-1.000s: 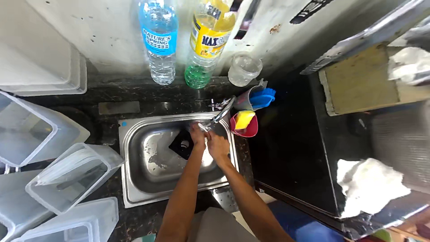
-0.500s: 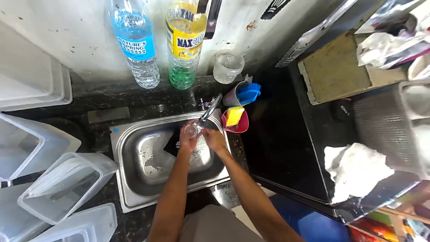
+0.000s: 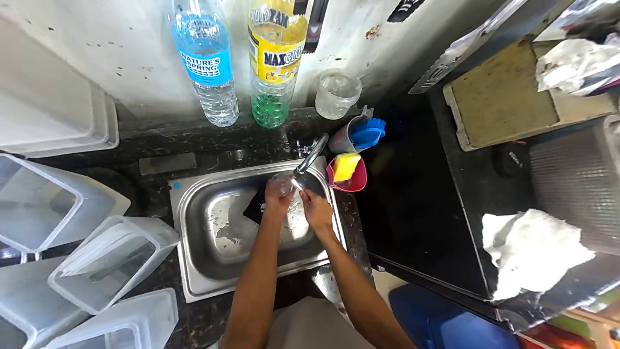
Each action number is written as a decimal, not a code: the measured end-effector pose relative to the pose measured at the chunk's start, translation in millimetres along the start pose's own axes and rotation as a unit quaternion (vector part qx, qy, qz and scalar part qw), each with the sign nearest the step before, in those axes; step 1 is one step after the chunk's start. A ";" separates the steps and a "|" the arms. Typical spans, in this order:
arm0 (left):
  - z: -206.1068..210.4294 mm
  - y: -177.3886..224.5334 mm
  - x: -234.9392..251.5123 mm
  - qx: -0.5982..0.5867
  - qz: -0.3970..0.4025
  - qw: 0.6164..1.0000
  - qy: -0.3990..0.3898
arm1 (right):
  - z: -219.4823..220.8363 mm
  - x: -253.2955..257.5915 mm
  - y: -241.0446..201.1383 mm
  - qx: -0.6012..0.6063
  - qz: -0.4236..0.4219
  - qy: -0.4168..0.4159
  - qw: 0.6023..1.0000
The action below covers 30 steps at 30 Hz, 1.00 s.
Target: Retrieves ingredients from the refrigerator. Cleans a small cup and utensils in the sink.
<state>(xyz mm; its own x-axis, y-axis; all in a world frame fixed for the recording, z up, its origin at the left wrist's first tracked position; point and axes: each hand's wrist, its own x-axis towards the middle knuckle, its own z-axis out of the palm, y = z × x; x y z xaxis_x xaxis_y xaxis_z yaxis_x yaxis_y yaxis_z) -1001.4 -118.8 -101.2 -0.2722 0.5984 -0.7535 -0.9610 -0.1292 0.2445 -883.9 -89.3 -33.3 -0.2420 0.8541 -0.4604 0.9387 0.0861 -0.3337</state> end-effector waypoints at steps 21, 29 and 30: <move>-26.7 15.9 0.0 0.359 0.297 0.879 -0.105 | -27.6 10.2 -7.2 0.450 0.076 -0.311 0.834; -15.5 40.3 -20.6 0.347 0.059 0.934 -0.069 | -20.8 26.7 11.0 -0.133 -0.414 0.065 0.898; -15.3 40.0 -19.2 0.328 -0.017 0.944 -0.038 | -23.3 34.7 15.5 -0.170 -0.473 0.120 0.856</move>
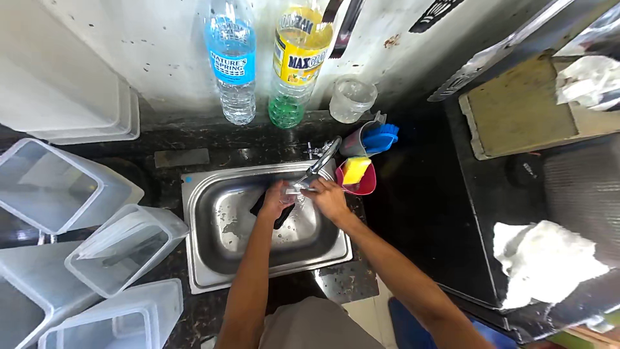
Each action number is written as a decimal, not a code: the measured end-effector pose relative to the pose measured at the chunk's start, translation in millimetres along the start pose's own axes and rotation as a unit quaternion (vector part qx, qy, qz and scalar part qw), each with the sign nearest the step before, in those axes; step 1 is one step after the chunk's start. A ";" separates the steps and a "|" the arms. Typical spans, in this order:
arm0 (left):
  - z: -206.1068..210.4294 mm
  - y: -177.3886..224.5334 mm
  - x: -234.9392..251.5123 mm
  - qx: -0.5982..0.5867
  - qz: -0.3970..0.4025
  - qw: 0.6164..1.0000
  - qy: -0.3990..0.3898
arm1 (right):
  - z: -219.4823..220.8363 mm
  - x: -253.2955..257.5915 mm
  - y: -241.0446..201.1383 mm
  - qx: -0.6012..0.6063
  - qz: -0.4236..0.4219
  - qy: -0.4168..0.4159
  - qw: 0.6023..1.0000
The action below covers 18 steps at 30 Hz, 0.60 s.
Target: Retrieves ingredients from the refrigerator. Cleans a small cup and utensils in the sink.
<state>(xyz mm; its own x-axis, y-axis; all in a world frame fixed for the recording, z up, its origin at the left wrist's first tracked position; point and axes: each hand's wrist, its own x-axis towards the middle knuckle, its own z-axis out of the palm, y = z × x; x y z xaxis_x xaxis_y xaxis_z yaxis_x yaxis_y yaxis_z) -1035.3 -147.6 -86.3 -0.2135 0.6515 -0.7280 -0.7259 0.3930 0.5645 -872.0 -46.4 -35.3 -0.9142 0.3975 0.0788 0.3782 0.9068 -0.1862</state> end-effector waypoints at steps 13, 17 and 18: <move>-6.6 -43.2 10.8 0.163 0.279 0.944 0.065 | -14.4 9.1 -32.4 0.539 0.414 -0.287 0.675; -9.5 -25.3 4.6 0.144 0.331 0.932 -0.010 | -0.4 -8.7 -6.8 0.786 0.444 -0.236 0.360; -11.0 -22.7 3.5 0.148 0.335 0.930 -0.017 | 1.5 -12.3 -6.8 0.811 0.439 -0.216 0.321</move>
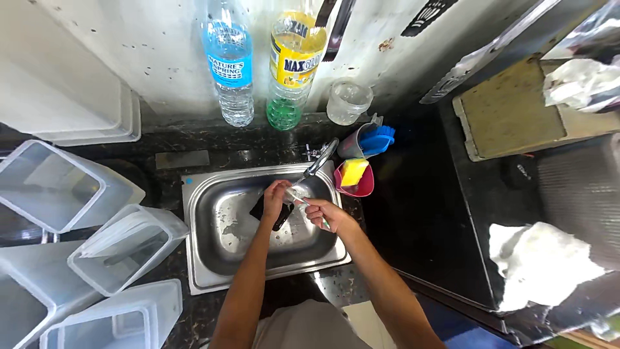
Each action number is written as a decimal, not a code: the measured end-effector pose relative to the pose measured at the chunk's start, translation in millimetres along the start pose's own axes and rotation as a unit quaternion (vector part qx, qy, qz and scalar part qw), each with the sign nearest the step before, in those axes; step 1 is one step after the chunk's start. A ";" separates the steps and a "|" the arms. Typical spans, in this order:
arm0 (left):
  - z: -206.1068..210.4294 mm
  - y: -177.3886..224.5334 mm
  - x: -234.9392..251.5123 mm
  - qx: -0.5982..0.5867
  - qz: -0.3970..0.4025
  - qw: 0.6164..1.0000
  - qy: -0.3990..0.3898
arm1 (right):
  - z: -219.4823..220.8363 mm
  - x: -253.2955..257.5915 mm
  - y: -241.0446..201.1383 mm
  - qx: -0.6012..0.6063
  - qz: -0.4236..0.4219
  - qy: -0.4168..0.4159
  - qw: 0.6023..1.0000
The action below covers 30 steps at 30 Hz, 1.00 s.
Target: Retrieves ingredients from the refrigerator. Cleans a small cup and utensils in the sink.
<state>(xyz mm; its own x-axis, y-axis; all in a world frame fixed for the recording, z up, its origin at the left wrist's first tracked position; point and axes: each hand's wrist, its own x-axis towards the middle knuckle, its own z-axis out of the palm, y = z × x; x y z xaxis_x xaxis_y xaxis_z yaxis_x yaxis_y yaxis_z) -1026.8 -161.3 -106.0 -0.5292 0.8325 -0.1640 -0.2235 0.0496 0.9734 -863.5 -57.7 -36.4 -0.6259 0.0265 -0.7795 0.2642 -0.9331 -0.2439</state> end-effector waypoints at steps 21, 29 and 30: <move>-31.8 211.5 -57.3 0.498 0.133 0.828 -0.223 | -29.6 -56.2 100.8 -0.651 -0.069 0.335 0.678; -44.9 289.8 -89.0 0.017 0.212 0.910 -0.355 | -29.4 -59.3 115.8 -0.636 -0.121 0.333 0.686; -49.7 254.2 -82.6 -0.088 0.171 0.918 -0.346 | -32.1 -59.3 119.3 -0.626 -0.131 0.337 0.690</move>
<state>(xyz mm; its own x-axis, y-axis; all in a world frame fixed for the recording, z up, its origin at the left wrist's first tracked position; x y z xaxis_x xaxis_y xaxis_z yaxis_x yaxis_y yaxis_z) -1080.6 -244.9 147.1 0.0405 0.9369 0.3472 -0.3019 -0.3198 0.8981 -771.3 -159.1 -37.8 -0.4001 0.6913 -0.6017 0.8986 0.1667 -0.4059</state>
